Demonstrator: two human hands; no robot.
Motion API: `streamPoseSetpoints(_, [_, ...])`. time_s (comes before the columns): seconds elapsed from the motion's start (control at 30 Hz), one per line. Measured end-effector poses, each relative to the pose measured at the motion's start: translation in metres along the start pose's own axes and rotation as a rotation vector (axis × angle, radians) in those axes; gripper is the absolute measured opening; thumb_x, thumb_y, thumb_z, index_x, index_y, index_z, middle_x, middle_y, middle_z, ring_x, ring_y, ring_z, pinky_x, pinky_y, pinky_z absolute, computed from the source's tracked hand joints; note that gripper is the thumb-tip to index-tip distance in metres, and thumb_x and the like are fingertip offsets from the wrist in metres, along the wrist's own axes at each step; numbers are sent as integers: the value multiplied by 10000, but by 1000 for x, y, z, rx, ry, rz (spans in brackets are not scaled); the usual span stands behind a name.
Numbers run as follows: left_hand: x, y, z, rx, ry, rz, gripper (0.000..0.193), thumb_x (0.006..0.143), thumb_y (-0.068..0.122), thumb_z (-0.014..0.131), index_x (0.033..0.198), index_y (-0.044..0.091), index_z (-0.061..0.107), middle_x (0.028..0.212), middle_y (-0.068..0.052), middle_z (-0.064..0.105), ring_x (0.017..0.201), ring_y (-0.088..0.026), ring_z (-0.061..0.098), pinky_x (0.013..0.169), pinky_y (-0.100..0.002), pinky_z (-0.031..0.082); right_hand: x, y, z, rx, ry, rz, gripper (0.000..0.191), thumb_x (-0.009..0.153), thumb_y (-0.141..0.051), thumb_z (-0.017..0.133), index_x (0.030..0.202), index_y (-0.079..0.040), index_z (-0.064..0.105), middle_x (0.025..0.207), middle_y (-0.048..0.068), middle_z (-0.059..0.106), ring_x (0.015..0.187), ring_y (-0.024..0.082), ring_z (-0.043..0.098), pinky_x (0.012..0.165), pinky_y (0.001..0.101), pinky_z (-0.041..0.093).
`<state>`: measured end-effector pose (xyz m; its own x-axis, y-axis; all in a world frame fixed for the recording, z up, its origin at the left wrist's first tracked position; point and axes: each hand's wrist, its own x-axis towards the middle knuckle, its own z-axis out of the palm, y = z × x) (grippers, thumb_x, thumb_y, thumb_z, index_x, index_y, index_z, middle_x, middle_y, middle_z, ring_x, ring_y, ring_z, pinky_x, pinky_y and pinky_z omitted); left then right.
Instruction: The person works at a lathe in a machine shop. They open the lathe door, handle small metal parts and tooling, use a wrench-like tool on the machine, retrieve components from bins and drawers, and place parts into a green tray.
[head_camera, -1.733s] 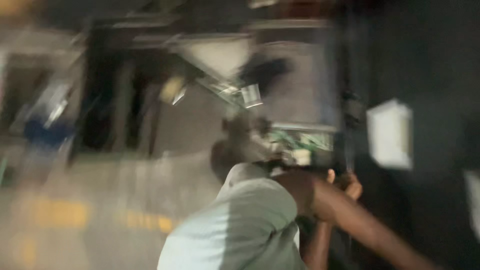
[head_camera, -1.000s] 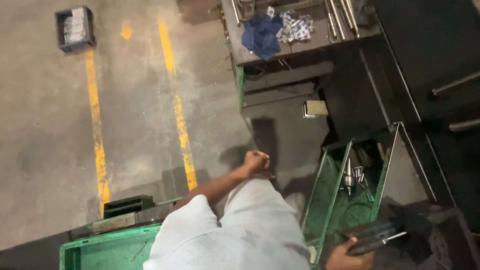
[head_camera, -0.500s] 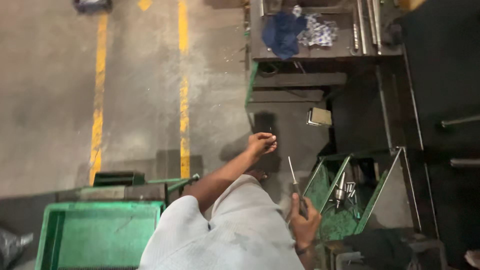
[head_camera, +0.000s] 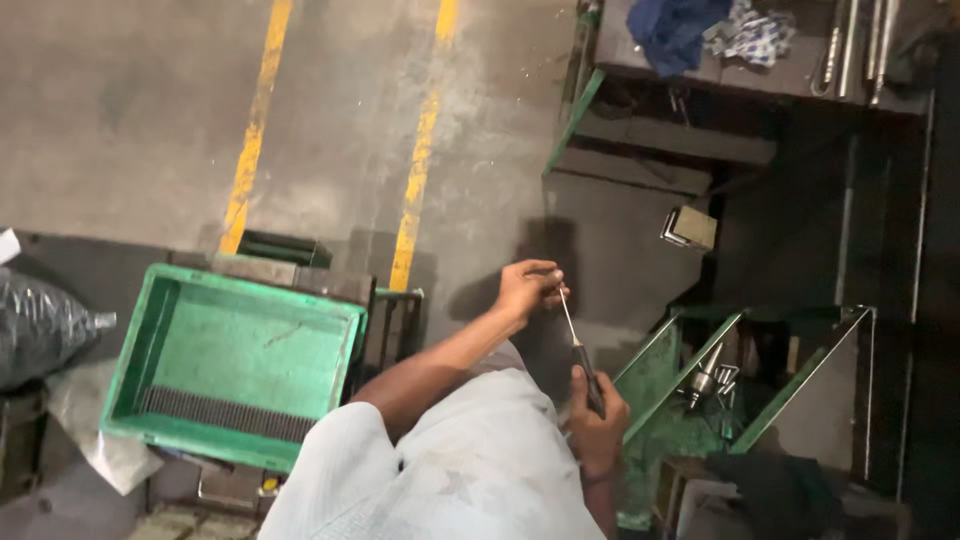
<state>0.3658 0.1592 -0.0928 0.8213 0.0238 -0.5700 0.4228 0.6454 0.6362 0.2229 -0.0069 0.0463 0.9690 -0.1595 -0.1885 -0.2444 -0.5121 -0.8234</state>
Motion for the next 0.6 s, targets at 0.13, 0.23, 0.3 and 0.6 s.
streamPoseSetpoints(0.13, [-11, -7, -16, -38, 51, 39, 344, 934, 1, 692, 1241, -107, 581, 930, -195, 717, 780, -289, 747, 709, -390, 660, -12, -10, 5, -33, 7, 7, 329, 967, -322, 704, 865, -9, 700, 581, 53, 591, 517, 126, 525, 506, 313, 411])
streamPoseSetpoints(0.23, [-10, -12, -19, -40, 65, 82, 346, 938, 9, 688, 1254, -85, 584, 920, -219, 714, 785, -288, 751, 726, -394, 670, -17, -18, 5, 29, -42, 136, 281, 953, -302, 694, 908, -26, 719, 561, 51, 578, 486, 132, 520, 472, 314, 396])
streamPoseSetpoints(0.3, [-7, -13, -16, 4, 27, 108, 338, 945, 16, 684, 1250, -92, 584, 938, -216, 718, 790, -286, 752, 724, -396, 666, -17, -21, 3, 107, -57, 167, 259, 946, -289, 683, 934, -34, 730, 560, 34, 590, 471, 122, 538, 455, 304, 403])
streamPoseSetpoints(0.6, [4, -7, -6, 111, -41, 117, 342, 949, 28, 674, 1263, -72, 581, 953, -189, 720, 803, -291, 757, 723, -403, 671, -6, -16, 3, 102, 12, 19, 268, 955, -281, 698, 973, -16, 738, 629, 10, 637, 549, 83, 562, 509, 279, 450])
